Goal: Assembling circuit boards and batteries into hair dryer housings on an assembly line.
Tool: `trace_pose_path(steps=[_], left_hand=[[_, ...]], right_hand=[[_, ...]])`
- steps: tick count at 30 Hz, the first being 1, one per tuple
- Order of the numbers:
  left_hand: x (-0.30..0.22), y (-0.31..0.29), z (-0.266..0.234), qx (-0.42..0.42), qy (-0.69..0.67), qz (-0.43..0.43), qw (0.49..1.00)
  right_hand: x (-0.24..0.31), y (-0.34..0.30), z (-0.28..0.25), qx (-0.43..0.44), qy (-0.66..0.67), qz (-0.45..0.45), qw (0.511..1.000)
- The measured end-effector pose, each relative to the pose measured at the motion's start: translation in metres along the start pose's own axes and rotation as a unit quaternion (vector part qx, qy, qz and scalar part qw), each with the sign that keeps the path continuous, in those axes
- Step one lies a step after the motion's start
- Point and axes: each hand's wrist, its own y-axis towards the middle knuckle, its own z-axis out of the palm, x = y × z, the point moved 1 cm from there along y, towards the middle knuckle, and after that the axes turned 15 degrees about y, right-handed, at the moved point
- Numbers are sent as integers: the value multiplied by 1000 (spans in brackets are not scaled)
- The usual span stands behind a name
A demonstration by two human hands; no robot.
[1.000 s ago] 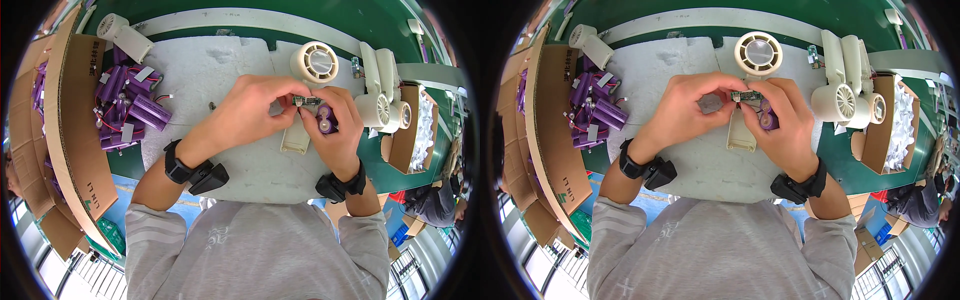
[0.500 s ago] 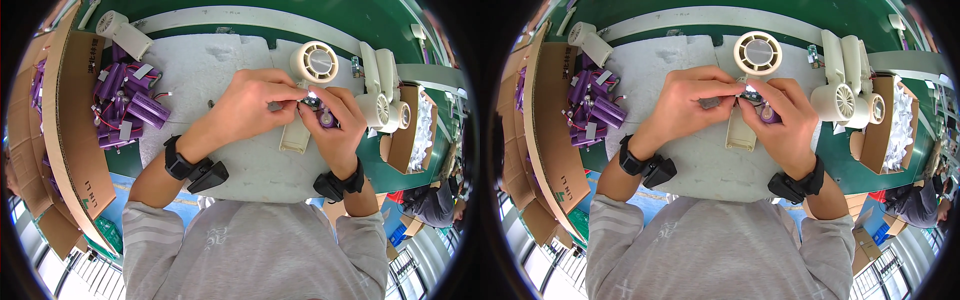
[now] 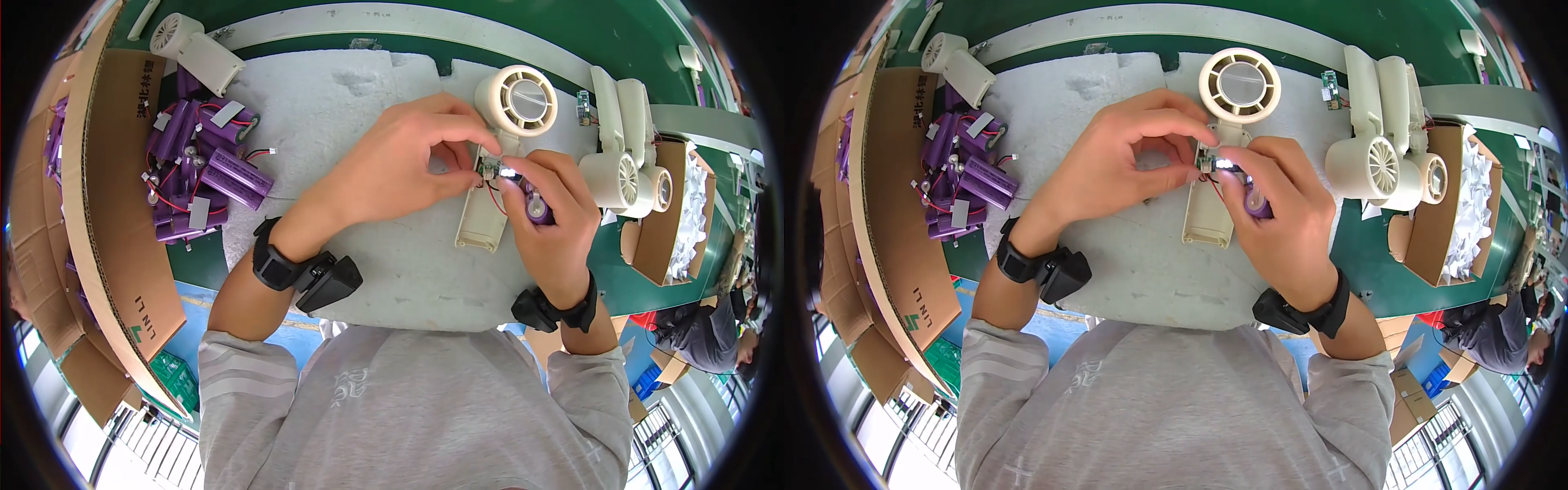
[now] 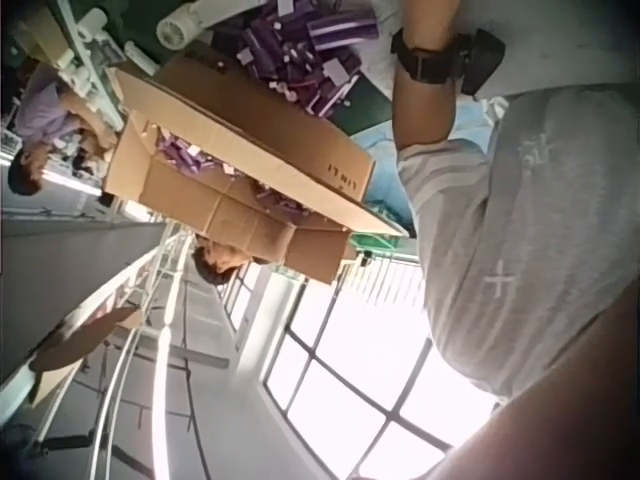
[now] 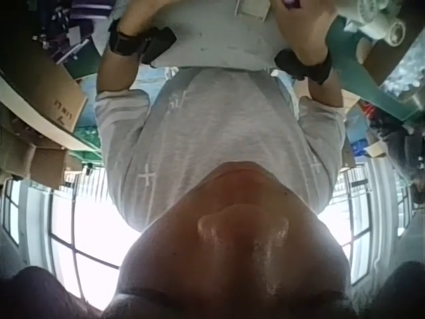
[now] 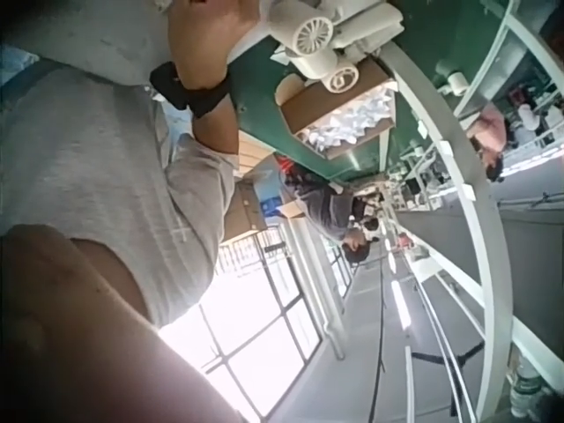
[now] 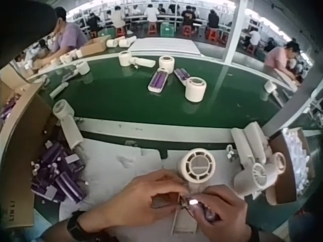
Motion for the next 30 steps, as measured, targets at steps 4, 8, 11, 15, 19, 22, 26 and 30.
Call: trace_pose_path(steps=[4, 8, 11, 15, 19, 22, 26, 30], left_hand=[[1, 0, 2, 42, -23, -33, 998], [-2, 2, 2, 47, -16, -57, 997], [-4, 2, 3, 42, -10, -70, 997], [-4, 1, 5, 41, -9, -79, 996], [-5, 0, 6, 50, -18, -89, 995], [-4, -1, 8, 52, -19, -105, 993], [-4, -1, 6, 40, -21, -93, 995], [-4, 0, 6, 51, -24, -100, 993]], right_hand=[[1, -3, 0, 10, -7, 7, 1000], [-2, -3, 3, -8, -11, 25, 1000], [-2, -2, 3, -15, -20, 33, 999], [-1, -1, 5, -20, -35, 29, 999], [-2, -1, 5, -36, -33, 16, 999], [-4, -4, 6, -37, -31, 6, 999], [-2, -2, 6, -35, -29, 6, 999], [-4, -2, 7, -34, -36, 6, 999]])
